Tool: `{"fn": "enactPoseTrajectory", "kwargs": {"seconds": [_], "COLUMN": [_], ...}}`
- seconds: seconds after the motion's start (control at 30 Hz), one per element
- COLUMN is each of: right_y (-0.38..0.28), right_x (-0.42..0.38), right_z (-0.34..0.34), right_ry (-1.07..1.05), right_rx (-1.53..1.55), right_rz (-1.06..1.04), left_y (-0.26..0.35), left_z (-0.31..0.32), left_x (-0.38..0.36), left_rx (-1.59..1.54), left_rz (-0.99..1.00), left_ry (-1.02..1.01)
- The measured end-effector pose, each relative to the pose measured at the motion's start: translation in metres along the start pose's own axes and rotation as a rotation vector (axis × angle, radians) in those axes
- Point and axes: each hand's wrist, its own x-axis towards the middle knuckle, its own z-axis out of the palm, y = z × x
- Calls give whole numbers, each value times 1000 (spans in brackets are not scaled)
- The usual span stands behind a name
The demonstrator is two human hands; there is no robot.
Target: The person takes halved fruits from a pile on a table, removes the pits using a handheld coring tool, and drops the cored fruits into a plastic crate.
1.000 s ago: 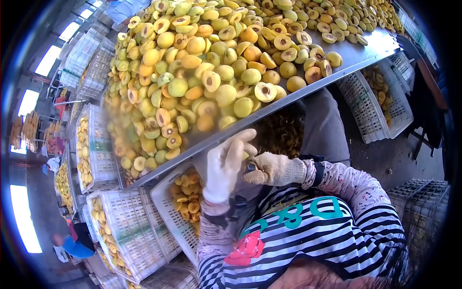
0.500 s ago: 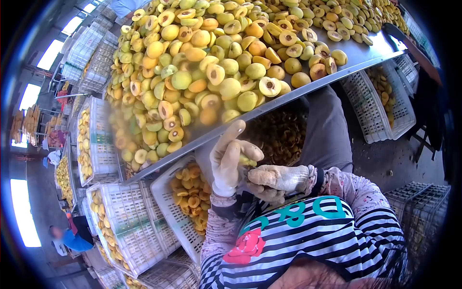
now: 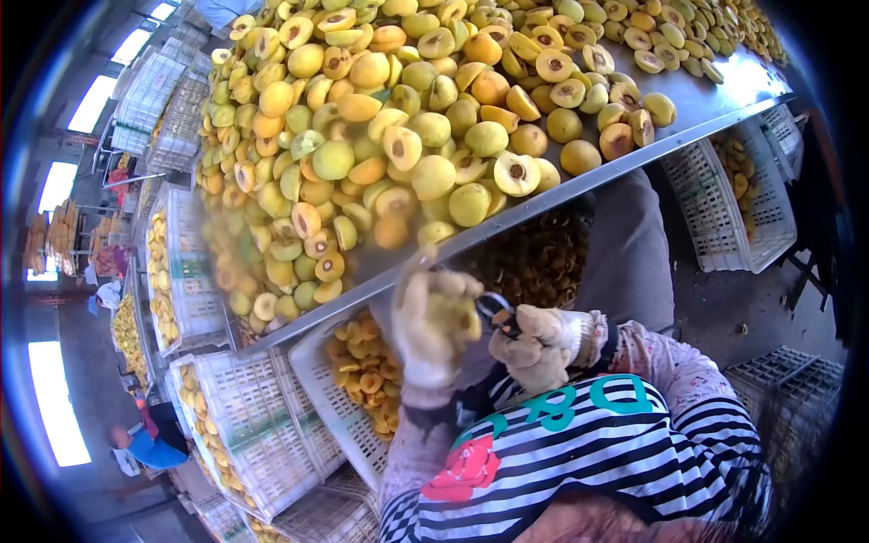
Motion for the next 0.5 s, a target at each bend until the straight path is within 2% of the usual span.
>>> {"fn": "enactPoseTrajectory", "kwargs": {"seconds": [0.03, 0.07, 0.1, 0.13, 0.17, 0.2, 0.27, 0.33, 0.37, 0.4, 0.43, 0.5], "right_y": [-1, -3, -11, -16, -17, -18, -18, -21, -23, -23, -20, -15], "right_x": [-10, -15, -11, -7, -7, -6, -6, -11, -13, -16, -20, -22], "right_z": [-3, -7, 5, -2, -4, -4, -3, -4, -1, 1, -1, 5], "right_ry": [167, 334, 824, 871, 926, 979, 851, 899, 947, 996, 933, 970], "right_rx": [-13, -27, -409, -58, -130, -209, -371, -339, -317, -291, -309, -331], "right_rz": [-79, -152, -262, -262, -228, -191, -208, -246, -283, -320, -347, -354], "left_y": [6, 16, 28, 39, 49, 57, 58, 49, 40, 30, 20, 8], "left_z": [-29, -36, -50, -55, -61, -58, -47, -29, -19, -15, -14, -20], "left_x": [-3, -8, -15, -10, -5, 3, 24, 45, 61, 75, 86, 104], "left_rx": [473, 376, 574, 996, 1408, 1916, 1690, 1536, 1647, 1630, 1569, 1445], "left_rz": [208, 328, 274, 374, 501, 772, 904, 581, 523, 421, 373, 202], "left_ry": [-11, -28, 102, 87, 117, 72, 44, -105, -164, -260, -282, -280]}}
